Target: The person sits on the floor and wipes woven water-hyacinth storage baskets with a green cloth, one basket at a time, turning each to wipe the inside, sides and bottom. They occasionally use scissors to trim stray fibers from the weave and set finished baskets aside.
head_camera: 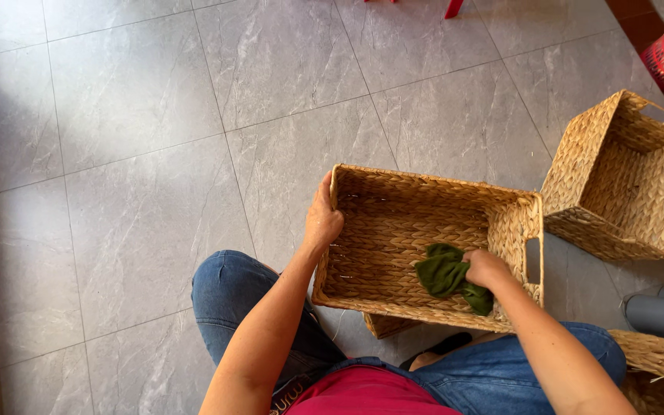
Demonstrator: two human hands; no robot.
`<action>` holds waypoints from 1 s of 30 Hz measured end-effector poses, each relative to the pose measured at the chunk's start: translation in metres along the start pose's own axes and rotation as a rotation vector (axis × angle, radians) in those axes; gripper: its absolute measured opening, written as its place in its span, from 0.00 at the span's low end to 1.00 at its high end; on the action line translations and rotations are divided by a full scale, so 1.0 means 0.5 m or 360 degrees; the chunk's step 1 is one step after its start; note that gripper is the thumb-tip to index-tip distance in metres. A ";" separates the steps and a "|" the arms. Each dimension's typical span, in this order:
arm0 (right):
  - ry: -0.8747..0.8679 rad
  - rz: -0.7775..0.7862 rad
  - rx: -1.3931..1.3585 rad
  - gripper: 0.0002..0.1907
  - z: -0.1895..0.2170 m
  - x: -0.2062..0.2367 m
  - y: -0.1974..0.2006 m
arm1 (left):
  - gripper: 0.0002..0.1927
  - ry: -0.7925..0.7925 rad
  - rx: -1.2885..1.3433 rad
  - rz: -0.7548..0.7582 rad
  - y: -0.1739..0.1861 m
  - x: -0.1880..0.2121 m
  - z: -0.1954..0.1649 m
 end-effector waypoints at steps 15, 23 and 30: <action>0.0525 -0.0302 -0.0445 0.21 0.435 -0.071 -0.030 | 0.48 -0.0013 -0.0050 -0.0023 -0.014 0.006 0.009; 0.0289 -0.0386 -0.0313 0.31 0.154 -0.054 0.010 | 0.48 -0.0020 -0.0089 -0.0017 -0.007 0.006 0.007; -0.0124 -0.0582 -0.0100 0.20 -0.036 -0.065 0.006 | 0.43 -0.0242 0.0083 -0.0120 -0.029 -0.008 0.039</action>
Point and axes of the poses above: each hand's wrist, its own x-axis away from the middle knuckle, its own y-axis out of the back of the hand, z = x × y, the point moved 5 cm from there along -x, towards the middle knuckle, and after that the axes turned 15 degrees about y, right-handed, at the moved point
